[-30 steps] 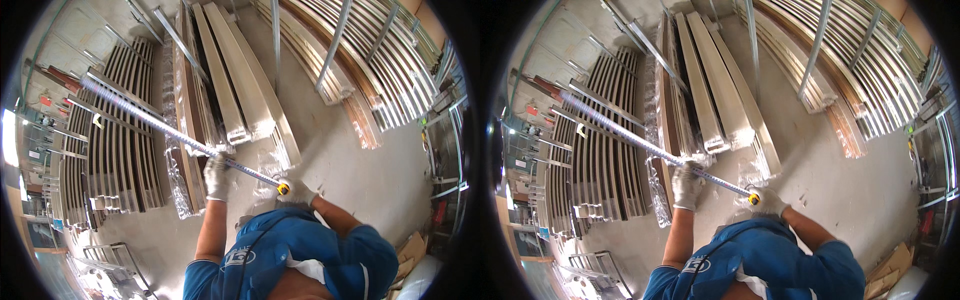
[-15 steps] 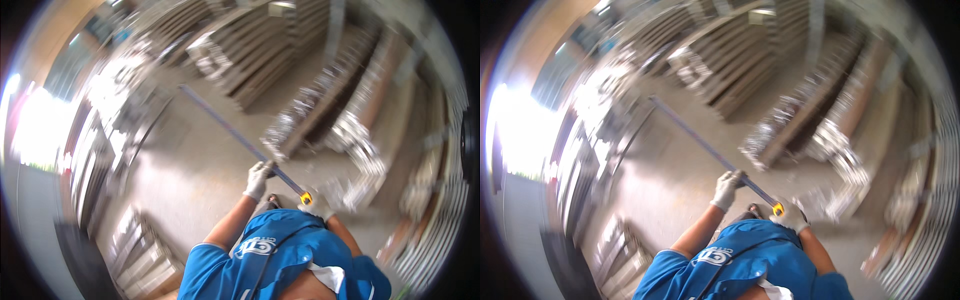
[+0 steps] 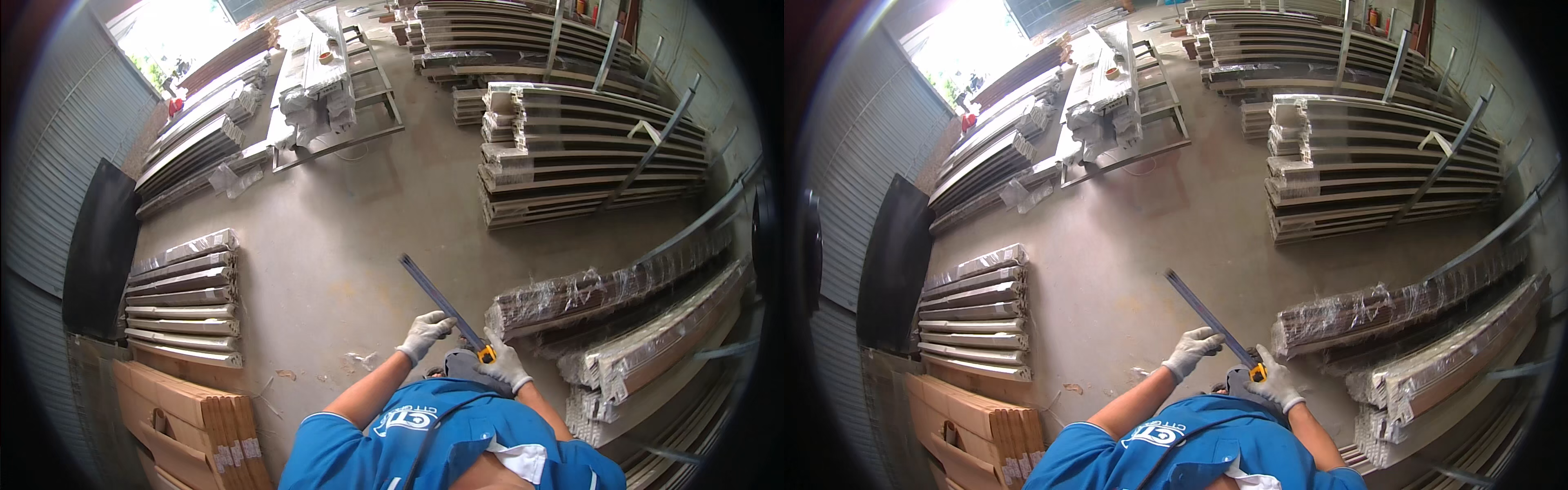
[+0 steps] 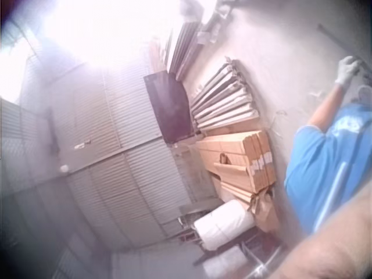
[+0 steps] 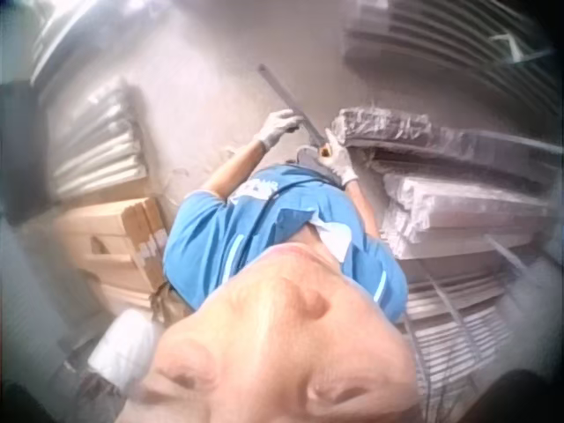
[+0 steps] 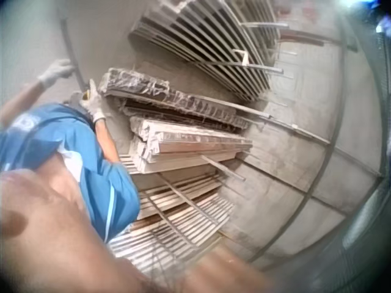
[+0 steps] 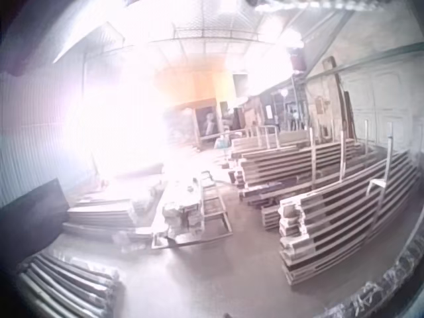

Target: The person writes on a clipboard, then walks to a rack of wooden planks, measures one with a tape measure, and stacks it with others. The person returns to the clipboard and writes again.

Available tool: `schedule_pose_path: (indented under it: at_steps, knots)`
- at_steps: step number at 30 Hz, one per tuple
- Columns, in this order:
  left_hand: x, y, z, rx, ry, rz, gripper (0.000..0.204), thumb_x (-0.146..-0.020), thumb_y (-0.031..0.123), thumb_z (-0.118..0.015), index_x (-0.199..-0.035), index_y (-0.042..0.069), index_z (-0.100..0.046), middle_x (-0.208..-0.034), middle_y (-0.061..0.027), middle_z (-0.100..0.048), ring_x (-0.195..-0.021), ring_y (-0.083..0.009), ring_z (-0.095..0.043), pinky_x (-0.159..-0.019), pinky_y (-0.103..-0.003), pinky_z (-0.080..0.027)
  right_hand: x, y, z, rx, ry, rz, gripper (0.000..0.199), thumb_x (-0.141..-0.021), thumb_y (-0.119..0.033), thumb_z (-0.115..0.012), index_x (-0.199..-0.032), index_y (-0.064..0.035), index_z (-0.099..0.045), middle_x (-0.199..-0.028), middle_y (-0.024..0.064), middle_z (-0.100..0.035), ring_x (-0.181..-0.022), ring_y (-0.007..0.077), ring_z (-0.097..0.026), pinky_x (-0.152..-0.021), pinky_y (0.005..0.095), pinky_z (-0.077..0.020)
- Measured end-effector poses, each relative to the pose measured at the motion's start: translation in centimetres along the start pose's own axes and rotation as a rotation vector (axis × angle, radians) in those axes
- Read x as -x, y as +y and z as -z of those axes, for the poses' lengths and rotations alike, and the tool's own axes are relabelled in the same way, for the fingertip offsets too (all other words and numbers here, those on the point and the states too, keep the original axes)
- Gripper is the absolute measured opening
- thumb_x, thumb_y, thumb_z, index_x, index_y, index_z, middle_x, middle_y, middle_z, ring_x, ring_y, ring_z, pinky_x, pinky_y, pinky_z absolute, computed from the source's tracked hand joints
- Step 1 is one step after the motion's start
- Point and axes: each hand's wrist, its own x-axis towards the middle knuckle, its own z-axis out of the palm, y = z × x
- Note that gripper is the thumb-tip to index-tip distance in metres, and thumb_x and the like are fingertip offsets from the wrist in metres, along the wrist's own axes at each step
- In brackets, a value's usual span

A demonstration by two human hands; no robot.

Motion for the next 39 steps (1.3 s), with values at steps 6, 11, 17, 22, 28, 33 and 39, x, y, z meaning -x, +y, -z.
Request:
schedule_pose_path:
  at_steps: [6, 11, 17, 22, 28, 33, 39]
  knots:
    - [-4.6, 3.5, 4.7, 0.031, 0.253, 0.089, 0.045, -0.092, 0.033, -0.067, -0.124, 0.002, -0.06, -0.107, -0.0084, -0.067, -0.088, -0.0164, -0.066, -0.077, -0.03, -0.054, -10.9, 0.3, 6.2, -0.028, 0.03, -0.061, 0.107, -0.063, -0.043, -0.084, -0.149, -0.009, -0.03, -0.113, 0.0277, -0.064, -0.105, 0.0422, -0.062, -0.092, 0.0445, -0.0496]
    - [-9.2, 4.6, 9.7, 0.187, 0.411, 0.178, 0.046, -0.092, 0.03, -0.067, -0.127, 0.002, -0.057, -0.107, -0.0096, -0.066, -0.089, -0.018, -0.066, -0.076, -0.031, -0.055, -21.5, -2.1, 9.2, -0.02, 0.013, -0.08, 0.097, -0.067, -0.044, -0.082, -0.145, -0.0072, -0.037, -0.117, 0.0262, -0.063, -0.105, 0.0381, -0.064, -0.092, 0.0427, -0.0505]
    - [-19.4, 12.7, 15.0, 0.175, 0.098, 0.051, 0.066, -0.089, 0.03, -0.071, -0.141, 0.003, -0.043, -0.131, -0.0157, -0.054, -0.11, -0.0198, -0.059, -0.082, -0.032, -0.054, -38.7, -10.9, 8.5, -0.515, -0.147, -0.218, 0.064, -0.08, -0.029, -0.079, -0.131, -0.0029, -0.05, -0.095, 0.0078, -0.062, -0.071, 0.0108, -0.061, -0.06, 0.0263, -0.0551]
    - [-29.5, 24.6, 20.7, -0.141, -0.11, -0.061, 0.084, -0.082, 0.037, -0.078, -0.146, 0.006, -0.034, -0.134, -0.0144, -0.05, -0.112, -0.0209, -0.056, -0.085, -0.031, -0.052, -52.1, -18.7, 7.9, -0.628, -0.178, -0.117, 0.058, -0.084, -0.035, -0.076, -0.126, -0.0024, -0.052, -0.098, 0.0088, -0.062, -0.081, 0.0133, -0.063, -0.071, 0.027, -0.0558]
    - [-42.7, 34.6, 25.1, 0.018, -0.15, -0.07, 0.074, -0.078, 0.036, -0.081, -0.136, 0.005, -0.045, -0.12, -0.0107, -0.057, -0.105, -0.0187, -0.058, -0.085, -0.03, -0.052, -65.1, -23.3, 11.8, -0.481, -0.081, 0.027, 0.072, -0.093, -0.044, -0.063, -0.145, -0.0024, -0.036, -0.129, 0.0173, -0.059, -0.112, 0.0212, -0.059, -0.097, 0.0337, -0.0466]
    - [-56.3, 41.7, 28.6, 0.074, 0.169, -0.027, 0.05, -0.078, 0.023, -0.081, -0.118, 0.005, -0.056, -0.104, -0.0078, -0.062, -0.092, -0.015, -0.062, -0.076, -0.028, -0.054, -78.8, -23.2, 18.3, -0.665, -0.092, -0.029, 0.067, -0.093, -0.033, -0.066, -0.145, -0.0032, -0.036, -0.119, 0.0173, -0.061, -0.098, 0.017, -0.062, -0.084, 0.0294, -0.0516]
    - [-72.9, 53.7, 37.8, 0.088, 0.687, -0.216, 0.052, -0.07, 0.015, -0.086, -0.11, 0.007, -0.055, -0.097, -0.0059, -0.062, -0.084, -0.0153, -0.062, -0.065, -0.03, -0.055, -96.4, -20.5, 30.1, -0.561, 0.07, -0.03, 0.052, -0.091, -0.019, -0.069, -0.135, -0.0013, -0.047, -0.102, 0.0082, -0.062, -0.078, 0.0091, -0.059, -0.068, 0.0219, -0.051]
